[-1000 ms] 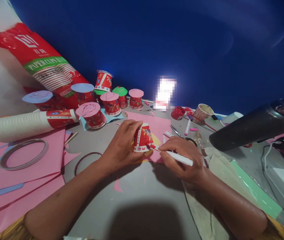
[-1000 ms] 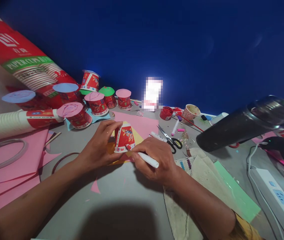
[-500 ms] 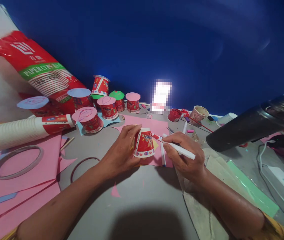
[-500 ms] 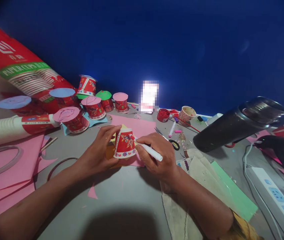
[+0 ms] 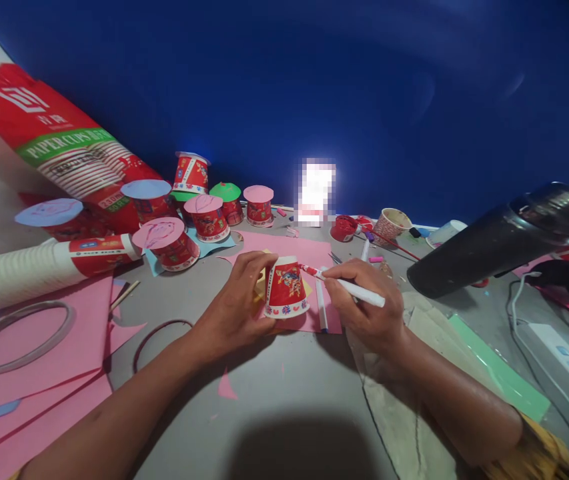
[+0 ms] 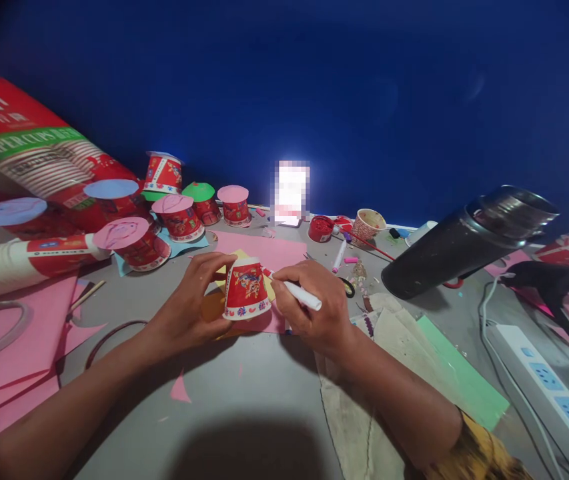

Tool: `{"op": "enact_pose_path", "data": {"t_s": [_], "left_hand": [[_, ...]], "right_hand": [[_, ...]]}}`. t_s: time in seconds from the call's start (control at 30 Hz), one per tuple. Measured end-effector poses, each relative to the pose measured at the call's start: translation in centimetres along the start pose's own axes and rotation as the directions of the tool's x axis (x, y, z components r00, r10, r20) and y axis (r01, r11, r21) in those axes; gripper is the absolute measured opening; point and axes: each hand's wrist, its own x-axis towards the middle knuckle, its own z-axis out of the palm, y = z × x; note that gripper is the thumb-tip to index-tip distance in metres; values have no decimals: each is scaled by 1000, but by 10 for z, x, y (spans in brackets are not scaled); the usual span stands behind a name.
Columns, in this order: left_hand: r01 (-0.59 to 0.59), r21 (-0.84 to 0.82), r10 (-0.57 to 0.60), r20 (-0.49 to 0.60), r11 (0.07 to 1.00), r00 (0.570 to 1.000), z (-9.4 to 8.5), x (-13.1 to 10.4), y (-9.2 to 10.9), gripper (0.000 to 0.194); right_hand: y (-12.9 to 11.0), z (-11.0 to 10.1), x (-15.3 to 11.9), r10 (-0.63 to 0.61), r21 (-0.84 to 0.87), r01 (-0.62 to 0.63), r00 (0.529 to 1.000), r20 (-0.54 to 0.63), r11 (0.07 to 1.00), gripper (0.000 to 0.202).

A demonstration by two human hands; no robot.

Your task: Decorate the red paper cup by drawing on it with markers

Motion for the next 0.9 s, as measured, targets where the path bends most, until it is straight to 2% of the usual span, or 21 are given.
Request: {"op": "enact_pose_path", "data": {"t_s": [0.13,0.63,0.8,0.9], "left_hand": [[-10,7,10,7,1000,1000,-1,0,-2,77],[53,-47,-51,44,997,998,-1,1,-3,79],[64,-23,-63,24,998,998,-3,0,-2,82],[66,-5,-66,9,998,998,-5,-1,1,82]], "right_hand": [[1,-2,0,70,-3,-70,997,-13,998,14],[4,-1,0,18,22,-18,1000,25,1000,16],[11,0,-4,154,0,-155,982,-105,988,12],[12,1,-5,190,77,-184,979,-79,980,12]]}}
